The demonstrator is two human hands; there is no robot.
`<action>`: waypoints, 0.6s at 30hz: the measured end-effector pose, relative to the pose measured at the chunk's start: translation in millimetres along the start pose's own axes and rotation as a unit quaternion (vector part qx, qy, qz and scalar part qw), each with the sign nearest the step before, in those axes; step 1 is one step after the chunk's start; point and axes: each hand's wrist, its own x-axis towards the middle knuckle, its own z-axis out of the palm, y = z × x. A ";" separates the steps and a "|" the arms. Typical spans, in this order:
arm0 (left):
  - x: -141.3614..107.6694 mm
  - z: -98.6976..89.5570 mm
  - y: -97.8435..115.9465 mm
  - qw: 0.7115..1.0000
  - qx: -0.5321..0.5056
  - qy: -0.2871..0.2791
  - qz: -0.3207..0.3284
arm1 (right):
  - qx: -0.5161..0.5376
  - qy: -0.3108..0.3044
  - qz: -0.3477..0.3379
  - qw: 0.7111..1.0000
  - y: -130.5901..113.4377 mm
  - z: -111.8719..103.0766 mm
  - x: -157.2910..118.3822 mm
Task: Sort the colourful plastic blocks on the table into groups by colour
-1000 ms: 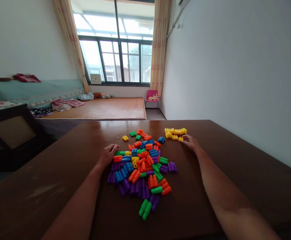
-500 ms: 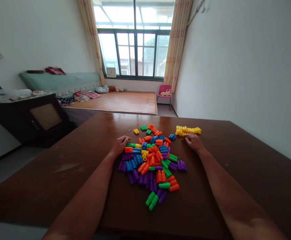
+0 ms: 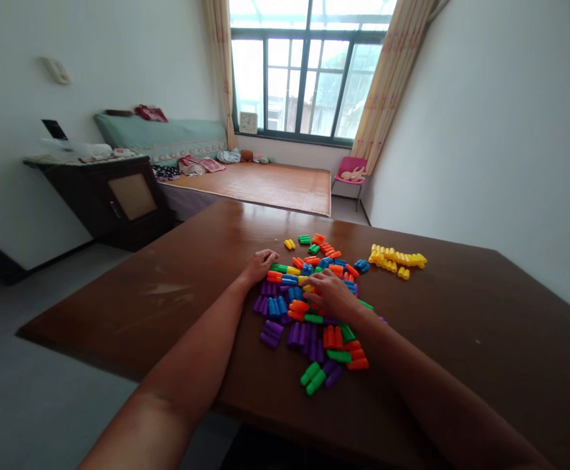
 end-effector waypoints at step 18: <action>5.2 -4.8 -2.3 1.000 0.017 0.002 0.011 | -0.048 0.357 0.486 0.796 259.8 -69.0 -137.4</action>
